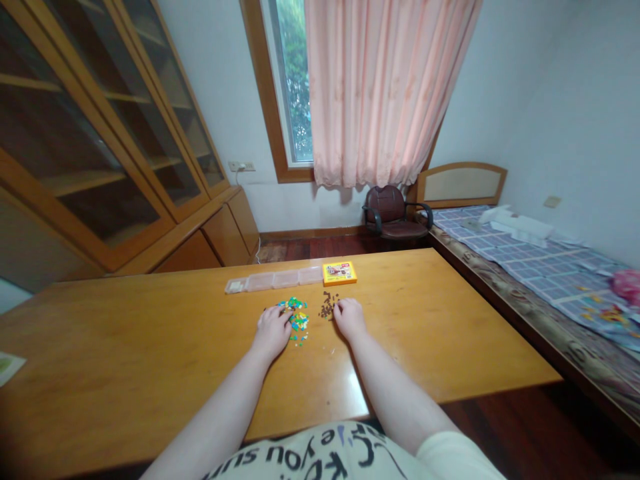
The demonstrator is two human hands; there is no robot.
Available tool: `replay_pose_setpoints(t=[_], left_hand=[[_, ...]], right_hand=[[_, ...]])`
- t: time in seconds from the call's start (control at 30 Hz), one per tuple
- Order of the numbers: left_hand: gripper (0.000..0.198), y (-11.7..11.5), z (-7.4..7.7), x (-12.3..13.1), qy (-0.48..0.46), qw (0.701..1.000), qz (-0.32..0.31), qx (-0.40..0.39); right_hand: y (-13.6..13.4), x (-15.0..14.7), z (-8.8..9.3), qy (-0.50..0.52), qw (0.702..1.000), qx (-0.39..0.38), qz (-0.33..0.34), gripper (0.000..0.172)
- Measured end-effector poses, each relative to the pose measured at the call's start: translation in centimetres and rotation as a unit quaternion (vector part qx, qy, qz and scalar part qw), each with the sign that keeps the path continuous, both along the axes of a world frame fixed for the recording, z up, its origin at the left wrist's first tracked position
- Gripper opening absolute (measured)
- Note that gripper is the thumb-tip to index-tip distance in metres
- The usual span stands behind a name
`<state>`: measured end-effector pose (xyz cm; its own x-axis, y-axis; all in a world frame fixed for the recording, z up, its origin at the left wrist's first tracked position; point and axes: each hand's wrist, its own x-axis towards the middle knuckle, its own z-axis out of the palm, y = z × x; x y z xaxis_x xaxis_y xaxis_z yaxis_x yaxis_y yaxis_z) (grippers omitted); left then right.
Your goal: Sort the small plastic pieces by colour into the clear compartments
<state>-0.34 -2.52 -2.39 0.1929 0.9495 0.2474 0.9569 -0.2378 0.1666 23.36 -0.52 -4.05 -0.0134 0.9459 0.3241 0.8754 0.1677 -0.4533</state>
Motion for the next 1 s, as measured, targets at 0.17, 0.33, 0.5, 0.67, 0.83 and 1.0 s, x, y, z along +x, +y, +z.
replay_pose_setpoints(t=[0.17, 0.33, 0.5, 0.67, 0.83, 1.0], left_hand=[[0.035, -0.09, -0.18, 0.30, -0.006, 1.000, -0.023, -0.007], [0.043, 0.20, -0.63, -0.02, 0.003, 1.000, 0.010, -0.012], [0.043, 0.21, -0.74, -0.14, 0.017, 0.999, 0.016, -0.029], [0.039, 0.14, -0.62, -0.03, 0.008, 1.000, 0.012, -0.019], [0.041, 0.19, -0.74, 0.02, 0.005, 1.000, 0.011, -0.009], [0.038, 0.09, -0.90, 0.06, 0.004, 1.000, -0.005, -0.009]], right_hand=[[0.10, -0.01, -0.08, -0.007, 1.000, 0.000, 0.000, 0.025], [0.12, -0.09, -0.16, -0.011, 1.000, 0.008, 0.001, 0.025], [0.02, -0.08, -0.07, -0.006, 1.000, 0.011, -0.001, 0.025], [-0.04, -0.09, 0.03, -0.005, 1.000, 0.008, 0.002, 0.025], [0.01, -0.05, -0.06, -0.002, 1.000, 0.009, -0.001, 0.025], [0.05, 0.02, -0.18, -0.001, 1.000, 0.014, 0.002, 0.024]])
